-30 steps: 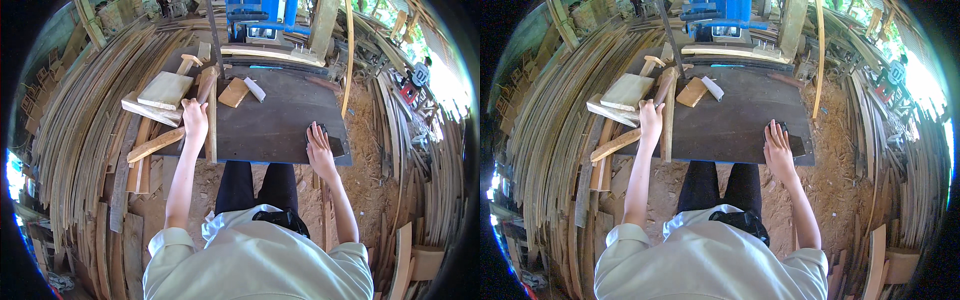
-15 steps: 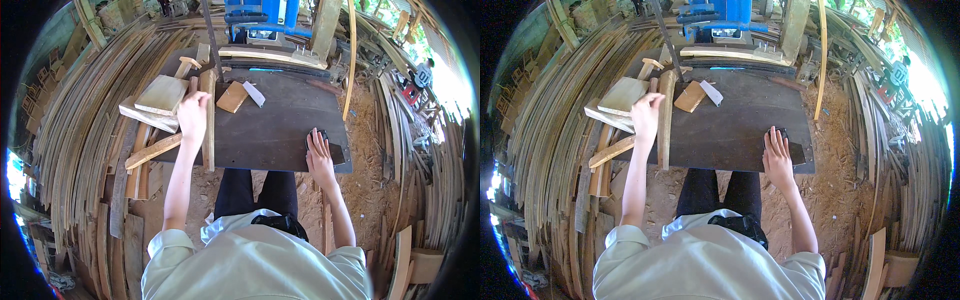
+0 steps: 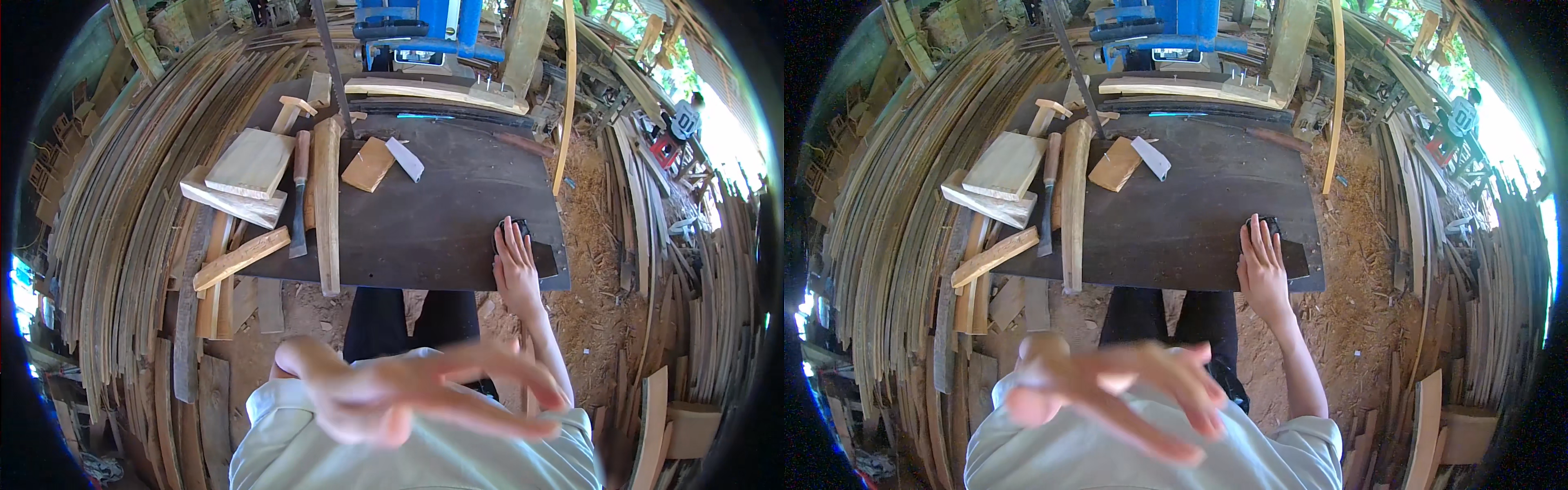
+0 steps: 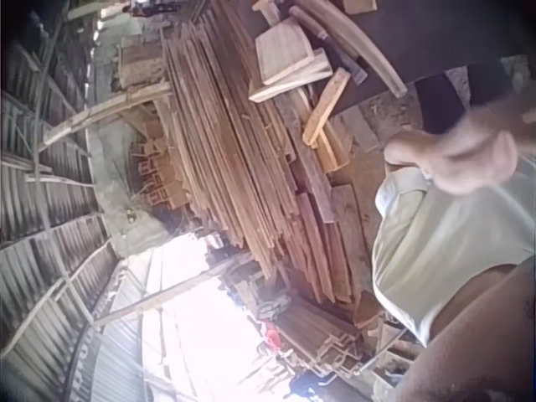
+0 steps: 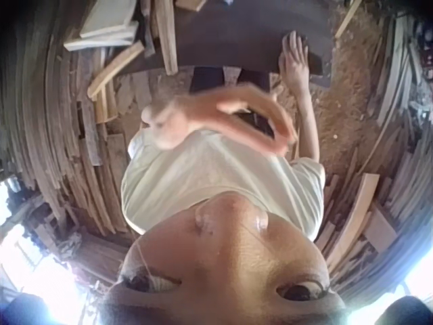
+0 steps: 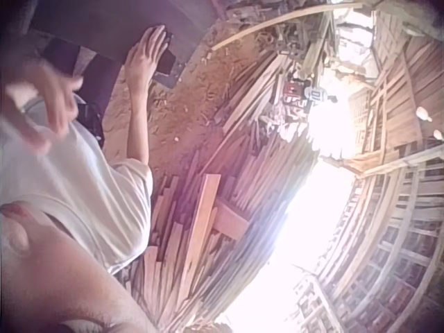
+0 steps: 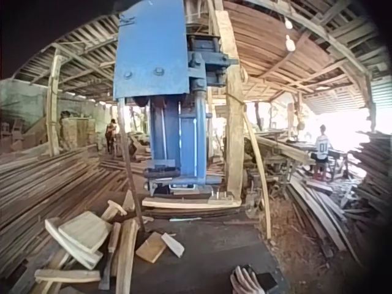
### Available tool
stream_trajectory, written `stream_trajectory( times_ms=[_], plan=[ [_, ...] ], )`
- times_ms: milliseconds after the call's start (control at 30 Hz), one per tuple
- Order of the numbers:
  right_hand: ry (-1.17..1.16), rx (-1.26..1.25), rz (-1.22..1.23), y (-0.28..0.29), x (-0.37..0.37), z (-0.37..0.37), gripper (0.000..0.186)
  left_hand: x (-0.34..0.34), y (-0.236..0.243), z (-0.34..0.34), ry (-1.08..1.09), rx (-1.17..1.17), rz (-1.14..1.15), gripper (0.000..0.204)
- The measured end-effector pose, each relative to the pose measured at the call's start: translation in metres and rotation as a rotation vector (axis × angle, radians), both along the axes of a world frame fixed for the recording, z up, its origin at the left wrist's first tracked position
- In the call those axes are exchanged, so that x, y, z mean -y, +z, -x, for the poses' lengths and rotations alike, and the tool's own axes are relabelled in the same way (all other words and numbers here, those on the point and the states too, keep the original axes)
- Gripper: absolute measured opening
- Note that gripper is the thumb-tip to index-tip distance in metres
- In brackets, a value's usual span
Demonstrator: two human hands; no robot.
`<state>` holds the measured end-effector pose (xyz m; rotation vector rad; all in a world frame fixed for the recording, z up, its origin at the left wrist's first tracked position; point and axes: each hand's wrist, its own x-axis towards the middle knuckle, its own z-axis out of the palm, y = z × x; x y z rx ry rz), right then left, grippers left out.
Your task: The person carves small wooden pieces using a chisel and a wooden mallet on a workbench. They repeatedly strike the chisel to shape the wood, rotate the pieces, and occasionally wipe the work surface with a cloth. The person also adjusts the camera at one point.
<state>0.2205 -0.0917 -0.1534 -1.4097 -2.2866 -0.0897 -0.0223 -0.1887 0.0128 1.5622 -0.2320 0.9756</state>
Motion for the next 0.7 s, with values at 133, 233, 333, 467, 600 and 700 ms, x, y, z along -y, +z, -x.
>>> stream_trajectory(
  times_ms=[133, 233, 333, 467, 600, 700],
  plan=[
    [0.018, -0.002, 0.005, 0.003, -0.002, 0.006, 0.051, 0.027, 0.012, -0.010, -0.054, 0.154, -0.047, 0.107],
    [0.013, 0.002, 0.013, 0.001, -0.002, 0.007, 0.050, 0.028, 0.009, -0.019, -0.030, 0.366, -0.102, 0.110],
    [0.006, -0.007, 0.018, 0.003, -0.002, 0.005, 0.049, 0.031, 0.011, -0.020, -0.031, 0.412, -0.072, 0.113],
    [-0.015, -0.008, 0.024, 0.002, 0.001, 0.001, 0.049, 0.039, 0.014, -0.017, -0.045, 0.450, 0.006, 0.117],
    [-0.028, -0.093, 0.077, 0.003, 0.002, -0.013, 0.050, 0.051, 0.019, -0.016, -0.090, 0.488, 0.101, 0.122],
    [-0.052, -0.138, 0.116, 0.001, 0.004, -0.031, 0.054, 0.049, 0.017, -0.015, -0.179, 0.468, 0.084, 0.125]
  ],
)
